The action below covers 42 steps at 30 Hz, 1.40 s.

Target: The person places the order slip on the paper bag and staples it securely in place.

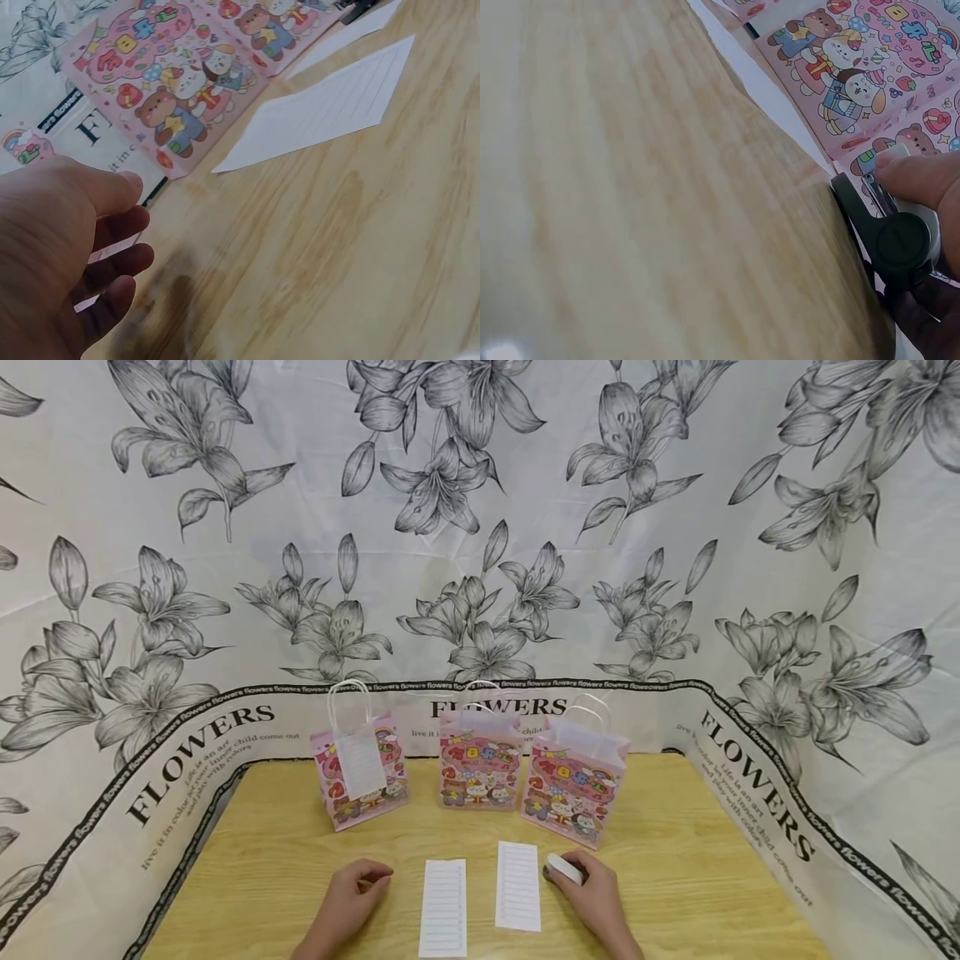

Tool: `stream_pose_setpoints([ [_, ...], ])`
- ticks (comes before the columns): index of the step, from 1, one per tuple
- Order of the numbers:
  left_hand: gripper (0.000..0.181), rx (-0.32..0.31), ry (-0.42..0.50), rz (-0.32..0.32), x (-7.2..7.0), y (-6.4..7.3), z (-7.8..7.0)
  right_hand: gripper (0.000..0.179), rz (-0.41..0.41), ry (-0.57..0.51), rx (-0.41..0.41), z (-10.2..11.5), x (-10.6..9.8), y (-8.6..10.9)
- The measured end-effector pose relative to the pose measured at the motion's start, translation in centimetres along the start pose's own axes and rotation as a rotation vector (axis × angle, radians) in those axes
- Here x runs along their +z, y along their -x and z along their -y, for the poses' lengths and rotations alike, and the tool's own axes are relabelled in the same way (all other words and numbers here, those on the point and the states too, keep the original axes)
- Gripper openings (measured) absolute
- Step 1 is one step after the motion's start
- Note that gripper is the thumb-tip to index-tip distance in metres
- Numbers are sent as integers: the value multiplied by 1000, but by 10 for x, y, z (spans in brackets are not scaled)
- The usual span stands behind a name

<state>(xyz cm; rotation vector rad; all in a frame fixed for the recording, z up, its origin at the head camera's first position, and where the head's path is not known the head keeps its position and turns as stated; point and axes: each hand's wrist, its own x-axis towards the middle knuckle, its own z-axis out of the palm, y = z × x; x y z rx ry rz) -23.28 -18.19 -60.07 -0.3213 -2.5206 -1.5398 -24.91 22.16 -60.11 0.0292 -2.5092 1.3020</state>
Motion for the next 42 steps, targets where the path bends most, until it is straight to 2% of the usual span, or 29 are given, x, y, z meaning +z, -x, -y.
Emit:
stream_pose_setpoints([
  [3, 8, 36, -19, 16, 5, -7, -3, 22, -22, 13, -2, 3, -2, -2],
  [8, 9, 94, -37, 41, 12, -27, -8, 22, -30, 33, -25, 6, -5, -11],
  [16, 12, 106, -102, 121, 22, -57, -12, 26, -21, 2, -22, 5, -6, -15],
  [18, 13, 89, -118, 141, 24, -61, -11, 28, -4, -16, 1, 4, -6, -14],
  [22, 21, 62, -162, 185, 27, -66, -7, 30, 12, -33, 27, 4, -5, -9],
  [27, 31, 33, -265, 223, 31, -73, -6, 30, -32, -4, -40, 6, -6, -6],
  [32, 22, 25, -318, 266, 35, -83, -6, 32, -71, 2, -52, 5, -11, -5],
  [36, 15, 34, -303, 281, 37, -84, -5, 33, -55, 15, -20, 2, -13, -3],
  [39, 13, 20, -288, 307, 36, -80, -4, 32, -67, 76, -69, 4, -13, 1],
  [42, 13, 10, -272, 329, 35, -76, -5, 28, -123, 131, -162, 12, -13, 2],
])
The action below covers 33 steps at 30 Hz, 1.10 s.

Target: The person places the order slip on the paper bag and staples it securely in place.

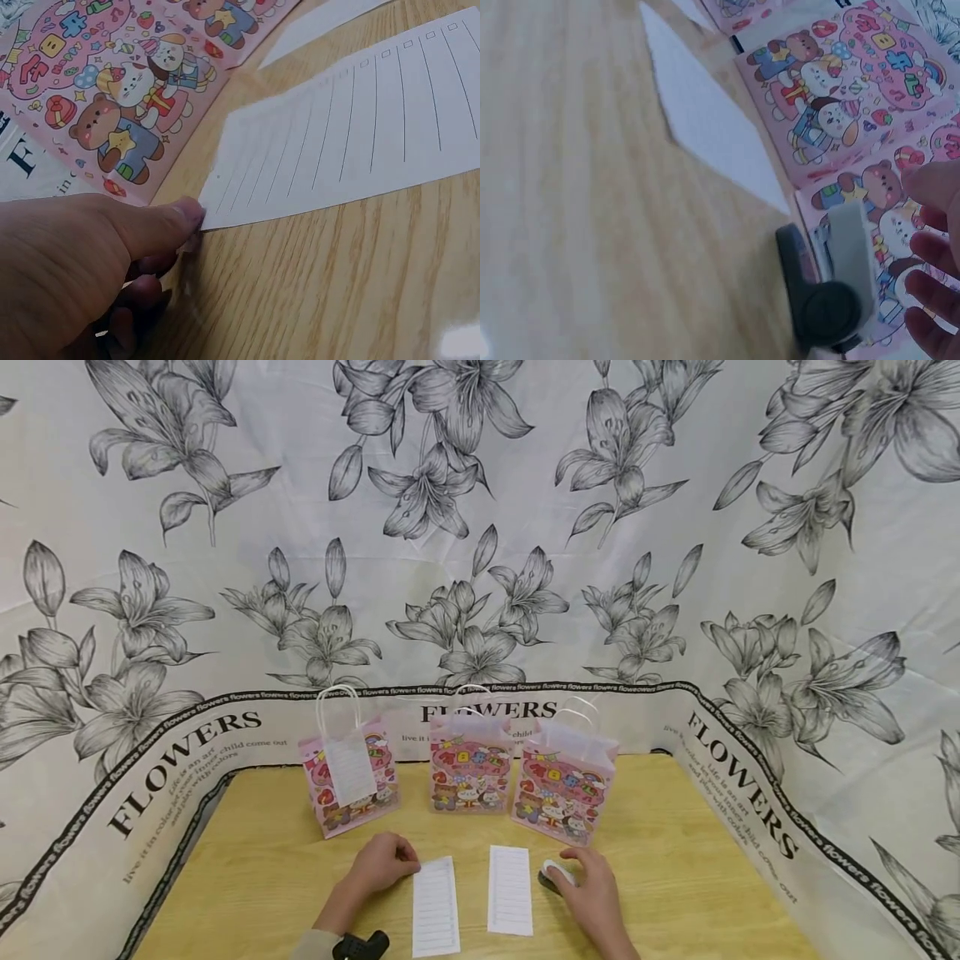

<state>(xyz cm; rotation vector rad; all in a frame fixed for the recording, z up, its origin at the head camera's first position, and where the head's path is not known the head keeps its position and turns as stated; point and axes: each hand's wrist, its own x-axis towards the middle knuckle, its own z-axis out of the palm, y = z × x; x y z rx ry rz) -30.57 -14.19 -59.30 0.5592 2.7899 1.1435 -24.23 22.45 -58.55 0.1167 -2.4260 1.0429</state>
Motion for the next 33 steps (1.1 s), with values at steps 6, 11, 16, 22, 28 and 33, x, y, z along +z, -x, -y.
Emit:
stream_pose_setpoints([
  [6, 12, -2, 47, 9, 1, 6, -1, 23, -40, -19, -125, 25, 2, -14],
  [11, 10, -10, 38, 39, 4, 7, -3, 16, 8, -57, -168, 51, 1, -32],
  [16, 9, 3, -11, 3, -1, -1, -7, 12, 27, -140, -181, 76, 3, -63],
  [22, 8, -3, 3, -14, -8, -7, -14, 22, -42, -210, -254, 96, 13, -94],
  [28, 7, 98, -46, -132, -36, -28, -43, 30, -218, -103, -211, 114, 21, -120],
  [33, 7, 153, -101, -182, -57, -36, -62, 34, -284, -27, -158, 120, 30, -124],
])
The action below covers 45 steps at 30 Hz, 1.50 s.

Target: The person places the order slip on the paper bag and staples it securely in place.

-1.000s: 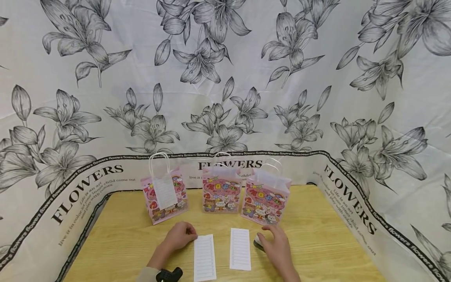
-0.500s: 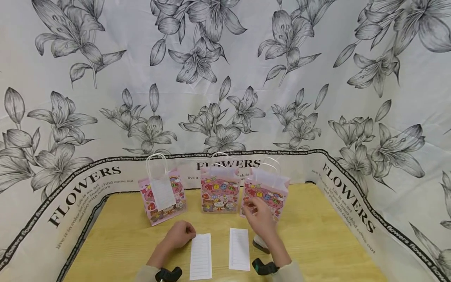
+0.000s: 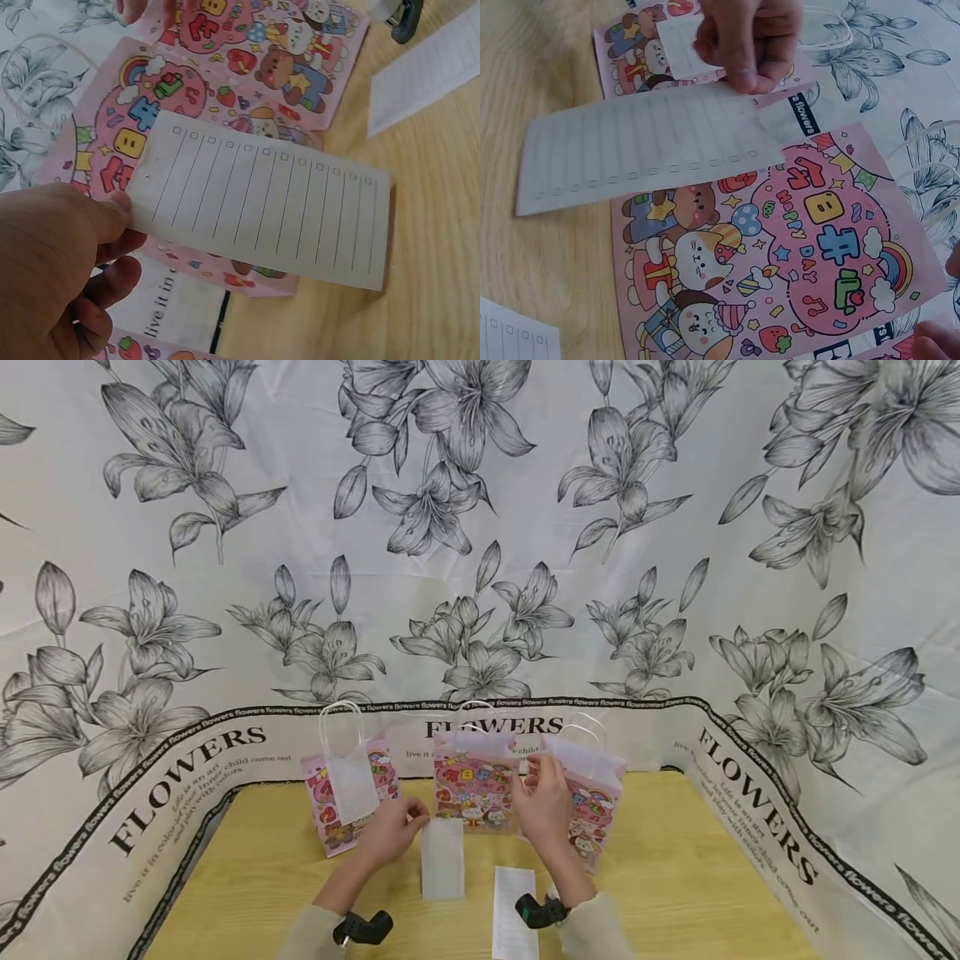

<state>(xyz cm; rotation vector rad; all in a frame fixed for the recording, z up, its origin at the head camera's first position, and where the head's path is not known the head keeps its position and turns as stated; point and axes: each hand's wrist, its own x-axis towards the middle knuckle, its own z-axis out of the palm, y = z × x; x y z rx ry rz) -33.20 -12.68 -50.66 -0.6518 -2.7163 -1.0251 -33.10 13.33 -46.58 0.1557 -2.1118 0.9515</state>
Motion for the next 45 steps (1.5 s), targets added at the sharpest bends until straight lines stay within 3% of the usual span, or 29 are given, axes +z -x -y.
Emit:
stream_pose_setpoints([
  [6, 7, 59, -27, -100, -12, -16, -15, 39, -3, 35, -11, 3, -3, 1],
  [14, 7, 167, -89, -294, -14, -30, -32, 40, 102, 71, 76, -2, -8, 2],
  [19, 7, 160, -67, -285, -14, -48, -38, 39, 68, 72, 28, -4, -5, -5],
  [24, 11, 137, 2, -271, -14, -60, -37, 32, 21, 58, -95, -5, 2, -11],
  [27, 7, 141, 16, -256, -12, -62, -35, 32, 47, 50, -133, -5, 5, -8],
  [35, 5, 159, 9, -224, -7, -60, -34, 64, 300, -14, -32, -9, 15, 8],
  [41, 5, 213, -74, -260, -4, -68, -37, 73, 278, 19, -22, -10, 24, -3],
  [45, 5, 215, -139, -277, -4, -72, -38, 76, 273, 49, 8, -6, 27, -14],
])
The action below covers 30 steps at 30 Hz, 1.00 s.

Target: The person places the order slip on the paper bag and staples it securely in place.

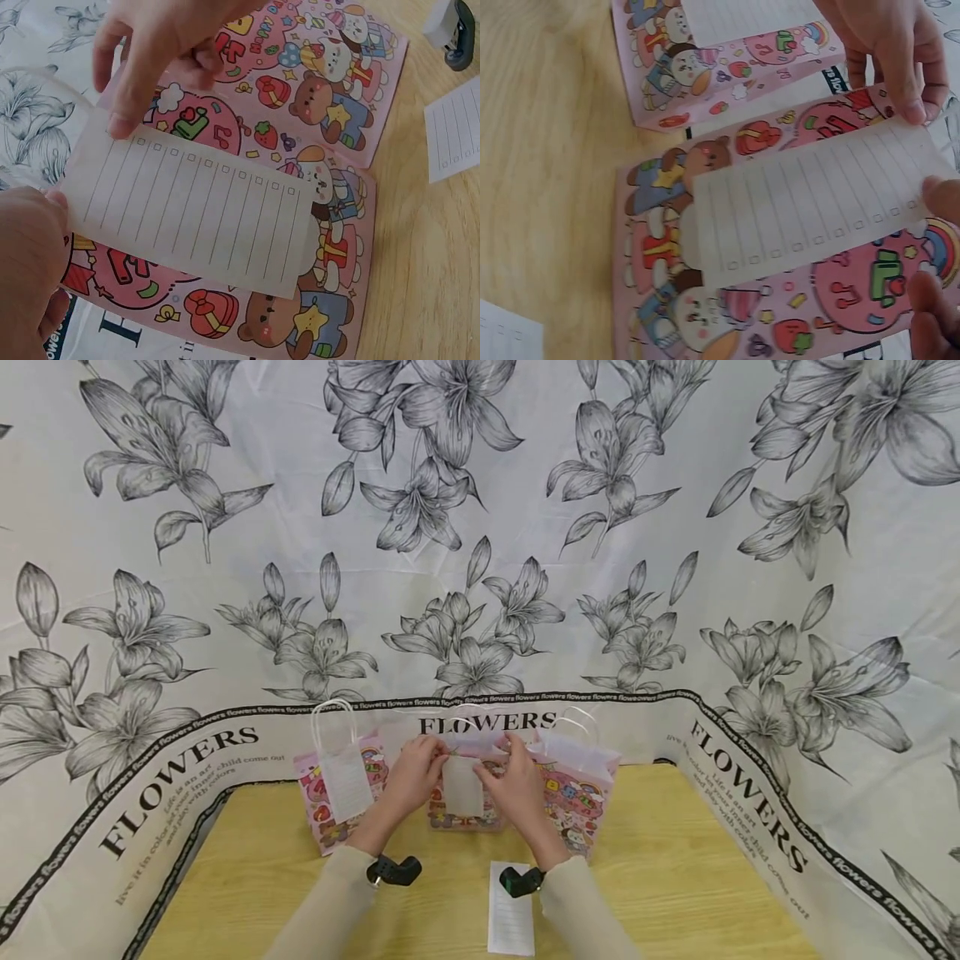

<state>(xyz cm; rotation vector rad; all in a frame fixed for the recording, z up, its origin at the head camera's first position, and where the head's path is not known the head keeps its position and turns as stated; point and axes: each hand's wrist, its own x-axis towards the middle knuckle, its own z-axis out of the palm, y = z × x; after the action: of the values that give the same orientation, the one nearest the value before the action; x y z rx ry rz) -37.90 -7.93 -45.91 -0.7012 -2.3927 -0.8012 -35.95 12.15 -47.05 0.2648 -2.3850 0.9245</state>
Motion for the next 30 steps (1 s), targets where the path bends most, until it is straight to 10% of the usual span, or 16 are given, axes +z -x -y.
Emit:
stream_pose_setpoints([
  [8, 5, 3, -4, -76, 0, 0, 1, 56, 161, 153, 58, 10, -8, -16],
  [20, 24, -80, -34, -149, -3, -1, 0, 27, 68, 165, 11, 8, 3, -20],
  [24, 44, -133, -67, -98, -7, -4, -2, 26, 64, 147, 2, 8, 4, -21],
  [30, 20, -117, -173, -11, -10, -7, -5, 30, 70, 71, 9, 7, 7, -17],
])
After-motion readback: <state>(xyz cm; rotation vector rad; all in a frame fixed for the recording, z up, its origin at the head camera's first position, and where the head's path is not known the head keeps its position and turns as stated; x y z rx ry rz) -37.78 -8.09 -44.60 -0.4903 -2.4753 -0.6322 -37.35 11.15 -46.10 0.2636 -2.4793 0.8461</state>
